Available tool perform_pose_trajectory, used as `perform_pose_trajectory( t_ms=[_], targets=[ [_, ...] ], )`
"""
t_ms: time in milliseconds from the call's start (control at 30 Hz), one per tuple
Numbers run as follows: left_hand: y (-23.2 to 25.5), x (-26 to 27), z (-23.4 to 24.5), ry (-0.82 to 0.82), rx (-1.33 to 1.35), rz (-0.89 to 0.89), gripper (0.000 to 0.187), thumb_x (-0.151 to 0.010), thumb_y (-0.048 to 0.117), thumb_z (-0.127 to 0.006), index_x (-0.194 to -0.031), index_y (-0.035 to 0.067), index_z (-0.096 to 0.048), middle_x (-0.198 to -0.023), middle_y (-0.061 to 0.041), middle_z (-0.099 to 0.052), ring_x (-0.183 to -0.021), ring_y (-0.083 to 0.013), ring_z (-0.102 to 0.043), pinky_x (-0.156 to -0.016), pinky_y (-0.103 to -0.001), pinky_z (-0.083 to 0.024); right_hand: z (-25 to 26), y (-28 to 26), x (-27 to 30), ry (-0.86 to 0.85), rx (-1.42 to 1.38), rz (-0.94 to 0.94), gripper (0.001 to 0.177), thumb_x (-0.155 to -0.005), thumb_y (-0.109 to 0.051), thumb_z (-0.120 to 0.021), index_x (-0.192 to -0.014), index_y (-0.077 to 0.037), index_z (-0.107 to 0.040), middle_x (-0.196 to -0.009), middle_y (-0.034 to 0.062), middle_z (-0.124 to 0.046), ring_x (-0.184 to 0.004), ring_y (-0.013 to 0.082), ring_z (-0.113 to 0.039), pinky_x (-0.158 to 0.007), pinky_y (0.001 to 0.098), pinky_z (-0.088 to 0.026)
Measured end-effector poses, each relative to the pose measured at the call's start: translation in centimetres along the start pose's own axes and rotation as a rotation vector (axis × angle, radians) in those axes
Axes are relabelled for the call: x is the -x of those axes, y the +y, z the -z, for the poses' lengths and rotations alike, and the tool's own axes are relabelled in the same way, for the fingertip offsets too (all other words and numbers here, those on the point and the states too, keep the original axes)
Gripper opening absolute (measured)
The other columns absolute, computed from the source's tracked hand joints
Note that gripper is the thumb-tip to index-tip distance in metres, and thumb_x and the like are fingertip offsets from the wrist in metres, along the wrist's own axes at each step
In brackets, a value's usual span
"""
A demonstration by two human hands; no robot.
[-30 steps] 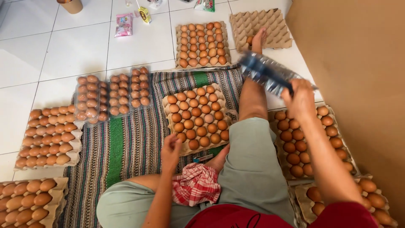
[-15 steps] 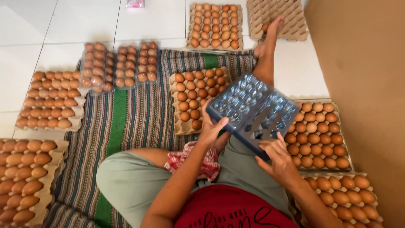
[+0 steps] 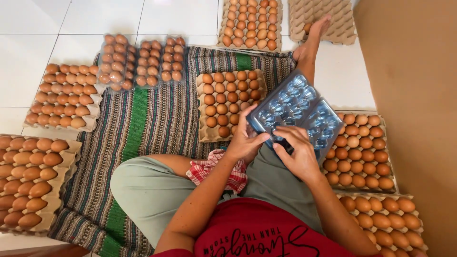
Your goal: A person sits on the floor and manually inspects, wipes, and sorts eggs from large trays into smaller plastic cartons.
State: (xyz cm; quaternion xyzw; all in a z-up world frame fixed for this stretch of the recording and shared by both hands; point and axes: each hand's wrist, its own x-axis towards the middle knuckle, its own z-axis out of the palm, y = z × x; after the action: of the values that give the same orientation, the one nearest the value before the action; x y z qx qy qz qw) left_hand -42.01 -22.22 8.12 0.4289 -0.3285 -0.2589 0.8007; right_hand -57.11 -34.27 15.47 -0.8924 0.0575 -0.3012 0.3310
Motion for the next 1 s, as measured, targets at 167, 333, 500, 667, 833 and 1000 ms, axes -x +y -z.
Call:
perform_pose_trajectory(
  t_ms=[167,333,500,667,833,1000],
  targets=[
    [-1.0,0.1,0.5,-0.032,0.001,0.004,0.097,-0.083,0.008,-0.086,-0.159,0.014,-0.026,-0.147,-0.016,-0.049,-0.124,-0.0189,-0.057,-0.098,-0.031,-0.057,0.2,1.1,-0.6,-0.099,0.01,-0.037,0.021,-0.085,-0.016,-0.077,-0.107,-0.015,-0.077,-0.108,0.0063,-0.077,-0.118,0.0313,-0.065,-0.097,0.043,-0.047],
    [-1.5,0.6,0.2,-0.049,-0.019,-0.011,0.096,-0.084,0.005,-0.084,-0.161,0.014,-0.027,-0.142,-0.014,-0.055,-0.117,-0.0145,-0.062,-0.09,-0.025,-0.059,1.7,0.0,-0.9,-0.175,-0.005,-0.136,0.021,-0.084,-0.011,-0.076,-0.104,-0.016,-0.077,-0.104,0.007,-0.077,-0.117,0.0315,-0.066,-0.099,0.0463,-0.048],
    [-1.6,0.6,-0.3,-0.049,-0.029,-0.011,0.096,-0.084,0.006,-0.085,-0.161,0.013,-0.028,-0.147,-0.017,-0.051,-0.124,-0.0211,-0.058,-0.096,-0.033,-0.057,2.1,-0.5,-1.3,-0.218,-0.014,-0.224,0.024,-0.083,-0.016,-0.08,-0.107,-0.015,-0.078,-0.109,0.0129,-0.073,-0.118,0.0379,-0.065,-0.102,0.0522,-0.048],
    [-0.7,0.7,-0.6,-0.037,-0.048,-0.005,0.093,-0.085,0.007,-0.084,-0.161,0.013,-0.03,-0.148,-0.02,-0.051,-0.126,-0.0244,-0.059,-0.095,-0.034,-0.057,1.9,0.0,-1.2,-0.225,-0.018,-0.23,0.023,-0.083,-0.014,-0.08,-0.106,-0.013,-0.078,-0.107,0.0159,-0.072,-0.118,0.0403,-0.065,-0.105,0.0555,-0.046],
    [-0.7,0.6,-0.5,-0.032,-0.045,-0.002,0.094,-0.085,0.006,-0.084,-0.161,0.014,-0.03,-0.151,-0.02,-0.048,-0.128,-0.0251,-0.057,-0.097,-0.035,-0.057,1.7,0.3,-1.4,-0.222,-0.023,-0.22,0.017,-0.087,-0.012,-0.078,-0.104,-0.011,-0.078,-0.101,0.0159,-0.073,-0.118,0.0388,-0.065,-0.111,0.0555,-0.041],
    [-0.7,0.7,-0.5,-0.03,-0.039,-0.009,0.092,-0.086,0.006,-0.084,-0.161,0.014,-0.03,-0.153,-0.019,-0.046,-0.129,-0.0235,-0.056,-0.096,-0.033,-0.056,1.6,0.6,-1.3,-0.233,-0.009,-0.162,0.013,-0.089,-0.011,-0.075,-0.102,-0.008,-0.078,-0.097,0.0161,-0.074,-0.117,0.0374,-0.065,-0.111,0.062,-0.038]
  ],
)
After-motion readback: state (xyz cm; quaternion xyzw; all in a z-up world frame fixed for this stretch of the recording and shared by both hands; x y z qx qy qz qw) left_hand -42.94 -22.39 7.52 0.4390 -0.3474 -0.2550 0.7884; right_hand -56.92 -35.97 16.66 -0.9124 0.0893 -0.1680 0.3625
